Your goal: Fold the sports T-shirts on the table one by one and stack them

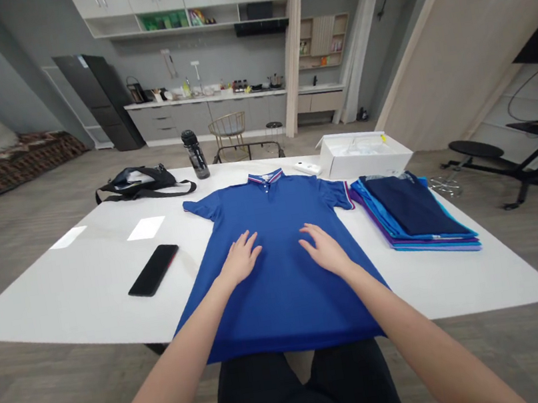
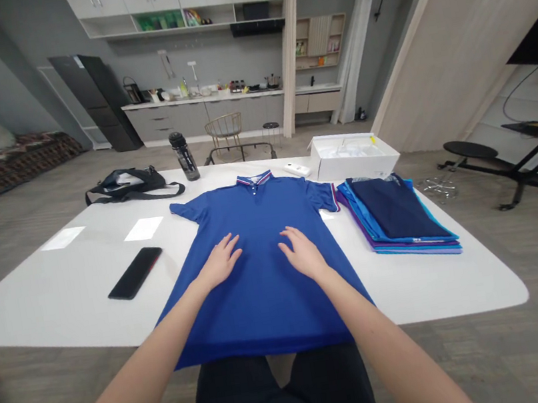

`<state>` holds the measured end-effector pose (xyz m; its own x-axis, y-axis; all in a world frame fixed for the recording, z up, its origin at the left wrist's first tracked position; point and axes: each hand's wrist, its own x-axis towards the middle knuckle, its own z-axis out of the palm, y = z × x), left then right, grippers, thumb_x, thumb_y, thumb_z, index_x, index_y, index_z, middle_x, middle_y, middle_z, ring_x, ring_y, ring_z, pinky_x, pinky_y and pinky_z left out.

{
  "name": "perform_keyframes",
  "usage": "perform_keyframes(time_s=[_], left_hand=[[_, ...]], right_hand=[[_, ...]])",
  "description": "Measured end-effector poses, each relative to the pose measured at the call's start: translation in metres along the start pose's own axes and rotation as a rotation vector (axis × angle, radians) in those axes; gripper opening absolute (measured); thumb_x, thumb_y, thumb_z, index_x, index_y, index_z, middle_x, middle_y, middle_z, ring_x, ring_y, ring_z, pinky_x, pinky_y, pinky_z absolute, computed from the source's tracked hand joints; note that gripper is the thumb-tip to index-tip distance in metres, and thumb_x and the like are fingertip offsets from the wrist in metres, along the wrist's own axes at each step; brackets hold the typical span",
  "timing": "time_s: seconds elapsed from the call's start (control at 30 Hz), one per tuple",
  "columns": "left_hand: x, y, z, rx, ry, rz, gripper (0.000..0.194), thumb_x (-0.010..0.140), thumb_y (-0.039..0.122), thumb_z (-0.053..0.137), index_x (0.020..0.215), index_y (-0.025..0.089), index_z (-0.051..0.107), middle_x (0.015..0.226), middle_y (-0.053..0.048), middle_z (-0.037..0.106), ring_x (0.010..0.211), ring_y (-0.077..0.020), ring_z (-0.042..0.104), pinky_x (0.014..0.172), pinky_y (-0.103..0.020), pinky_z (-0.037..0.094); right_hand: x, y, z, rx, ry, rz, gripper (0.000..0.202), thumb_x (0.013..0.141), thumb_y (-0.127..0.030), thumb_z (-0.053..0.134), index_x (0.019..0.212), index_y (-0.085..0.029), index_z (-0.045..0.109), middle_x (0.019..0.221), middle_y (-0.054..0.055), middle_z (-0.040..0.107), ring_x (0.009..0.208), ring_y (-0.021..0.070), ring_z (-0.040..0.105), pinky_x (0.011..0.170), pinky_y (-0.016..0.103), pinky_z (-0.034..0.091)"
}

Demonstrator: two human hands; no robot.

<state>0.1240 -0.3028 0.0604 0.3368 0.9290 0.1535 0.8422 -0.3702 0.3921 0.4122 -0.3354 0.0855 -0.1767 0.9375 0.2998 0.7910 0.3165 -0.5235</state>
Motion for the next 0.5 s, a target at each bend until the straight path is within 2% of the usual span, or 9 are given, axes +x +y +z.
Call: perform_keyframes(time_s=[0.07,0.13,0.2,0.23,0.3,0.37,0.43,0.5], left_hand=[[0.043,-0.016,0.013,0.093,-0.059,-0.084,0.06,0.104,0.049,0.032,0.156,0.021,0.038,0.165,-0.013,0.031,0.152,-0.0319,0.028,0.121,-0.055,0.026],[0.067,-0.04,0.019,0.165,-0.061,-0.172,0.062,0.104,0.051,0.029,0.158,0.021,0.035,0.166,-0.013,0.027,0.154,-0.0321,0.023,0.122,-0.056,0.021],[0.073,-0.066,0.021,0.204,-0.049,-0.255,0.067,0.102,0.057,0.028,0.159,0.021,0.034,0.167,-0.013,0.025,0.155,-0.0312,0.02,0.124,-0.053,0.018],[0.071,-0.078,0.02,0.212,-0.046,-0.292,0.071,0.101,0.061,0.028,0.159,0.021,0.034,0.167,-0.013,0.024,0.155,-0.0312,0.019,0.124,-0.051,0.018],[0.061,-0.099,0.016,0.211,-0.042,-0.342,0.077,0.098,0.067,0.029,0.159,0.02,0.033,0.167,-0.014,0.022,0.155,-0.032,0.018,0.124,-0.052,0.018],[0.054,-0.115,0.009,0.201,-0.012,-0.357,0.077,0.098,0.067,0.03,0.157,0.019,0.036,0.166,-0.015,0.027,0.154,-0.0325,0.024,0.123,-0.055,0.019],[0.06,-0.128,-0.002,0.2,0.093,-0.335,0.071,0.1,0.061,0.029,0.154,0.017,0.042,0.161,-0.017,0.038,0.15,-0.0313,0.033,0.123,-0.054,0.019],[0.081,-0.143,-0.017,0.208,0.249,-0.345,0.064,0.101,0.052,0.031,0.15,0.013,0.044,0.156,-0.019,0.045,0.147,-0.0305,0.038,0.123,-0.051,0.019]], right_hand=[[0.043,0.013,0.023,-0.092,-0.113,0.068,0.05,0.104,-0.046,0.04,0.144,-0.019,0.053,0.159,0.012,0.041,0.149,0.0249,0.034,0.121,0.046,0.028],[0.067,0.035,0.035,-0.207,-0.191,0.177,0.056,0.105,-0.05,0.033,0.153,-0.023,0.043,0.164,0.01,0.032,0.153,0.0284,0.025,0.122,0.056,0.022],[0.073,0.063,0.038,-0.325,-0.229,0.295,0.06,0.106,-0.053,0.028,0.158,-0.025,0.035,0.166,0.009,0.028,0.154,0.0312,0.022,0.122,0.06,0.017],[0.071,0.078,0.036,-0.383,-0.228,0.337,0.062,0.106,-0.054,0.026,0.16,-0.024,0.033,0.167,0.009,0.027,0.154,0.0314,0.022,0.122,0.057,0.016],[0.06,0.106,0.029,-0.476,-0.191,0.388,0.067,0.105,-0.057,0.025,0.161,-0.02,0.031,0.167,0.012,0.026,0.154,0.0312,0.02,0.123,0.051,0.017],[0.052,0.128,0.022,-0.519,-0.144,0.413,0.071,0.104,-0.058,0.024,0.16,-0.015,0.031,0.166,0.015,0.027,0.153,0.0326,0.023,0.122,0.052,0.021],[0.056,0.14,0.018,-0.551,-0.083,0.397,0.072,0.104,-0.057,0.025,0.157,-0.009,0.036,0.163,0.02,0.031,0.152,0.0346,0.025,0.122,0.053,0.02],[0.077,0.144,0.018,-0.562,-0.021,0.313,0.071,0.104,-0.055,0.027,0.154,-0.007,0.04,0.162,0.021,0.033,0.152,0.0338,0.024,0.123,0.052,0.016]])
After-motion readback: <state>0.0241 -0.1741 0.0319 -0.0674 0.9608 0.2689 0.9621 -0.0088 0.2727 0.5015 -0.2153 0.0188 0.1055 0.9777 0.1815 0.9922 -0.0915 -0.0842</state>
